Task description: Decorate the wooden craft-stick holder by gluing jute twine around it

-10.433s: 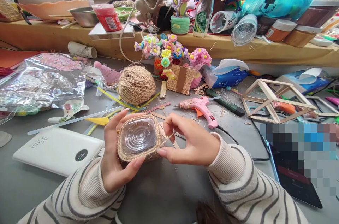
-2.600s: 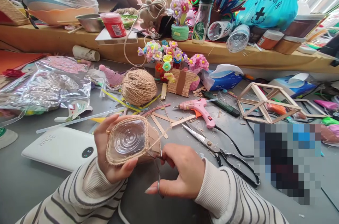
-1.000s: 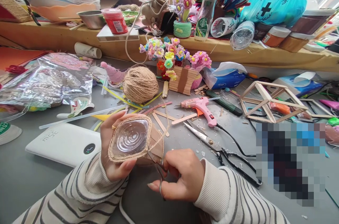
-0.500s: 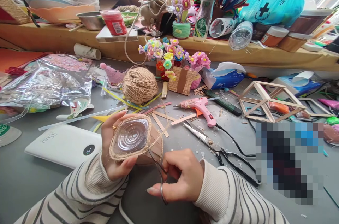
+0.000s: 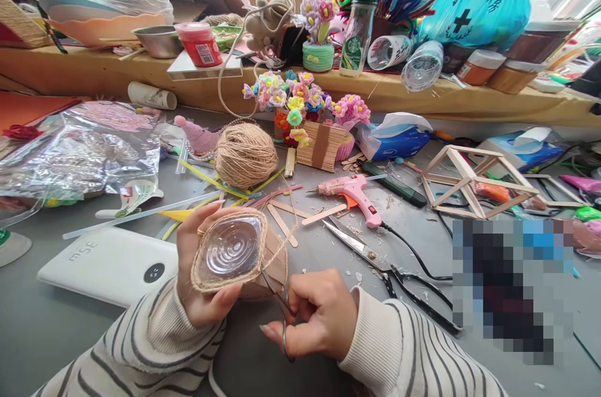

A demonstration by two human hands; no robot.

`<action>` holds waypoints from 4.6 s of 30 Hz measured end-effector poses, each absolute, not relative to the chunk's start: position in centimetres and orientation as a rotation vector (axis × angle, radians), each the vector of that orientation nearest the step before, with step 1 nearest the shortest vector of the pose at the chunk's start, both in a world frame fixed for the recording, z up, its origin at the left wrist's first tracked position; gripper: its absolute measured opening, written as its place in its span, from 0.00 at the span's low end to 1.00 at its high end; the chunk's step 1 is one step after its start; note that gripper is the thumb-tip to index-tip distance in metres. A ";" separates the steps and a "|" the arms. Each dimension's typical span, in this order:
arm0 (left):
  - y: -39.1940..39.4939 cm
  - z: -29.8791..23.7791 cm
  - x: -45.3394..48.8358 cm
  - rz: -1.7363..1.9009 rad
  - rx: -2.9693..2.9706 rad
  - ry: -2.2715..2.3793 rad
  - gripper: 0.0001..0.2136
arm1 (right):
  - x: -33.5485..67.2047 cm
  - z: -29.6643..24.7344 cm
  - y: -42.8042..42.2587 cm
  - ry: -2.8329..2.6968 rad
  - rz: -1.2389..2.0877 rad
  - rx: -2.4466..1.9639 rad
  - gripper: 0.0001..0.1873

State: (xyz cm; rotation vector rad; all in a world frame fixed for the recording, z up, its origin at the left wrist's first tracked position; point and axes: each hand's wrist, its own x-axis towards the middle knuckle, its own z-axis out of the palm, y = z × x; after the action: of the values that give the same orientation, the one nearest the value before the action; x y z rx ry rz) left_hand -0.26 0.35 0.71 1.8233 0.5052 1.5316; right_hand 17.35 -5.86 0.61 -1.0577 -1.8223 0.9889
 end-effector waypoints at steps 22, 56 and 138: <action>0.3 0.5 -0.4 1.523 1.670 0.508 0.35 | 17.5 0.5 -5.9 -1.798 0.849 -0.992 0.29; -0.7 0.5 0.4 1.496 1.624 0.390 0.40 | 18.1 2.8 -3.2 -1.592 1.085 -0.839 0.34; -0.4 -0.5 -0.6 1.244 1.785 0.621 0.43 | 18.2 0.5 -3.2 -1.498 1.127 -0.881 0.39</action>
State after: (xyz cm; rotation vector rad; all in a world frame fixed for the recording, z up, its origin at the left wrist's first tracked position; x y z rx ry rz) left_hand -0.58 -0.44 -0.53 1.7847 0.6213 1.2439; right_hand 18.16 -3.20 0.48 -0.8809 -1.4980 1.1273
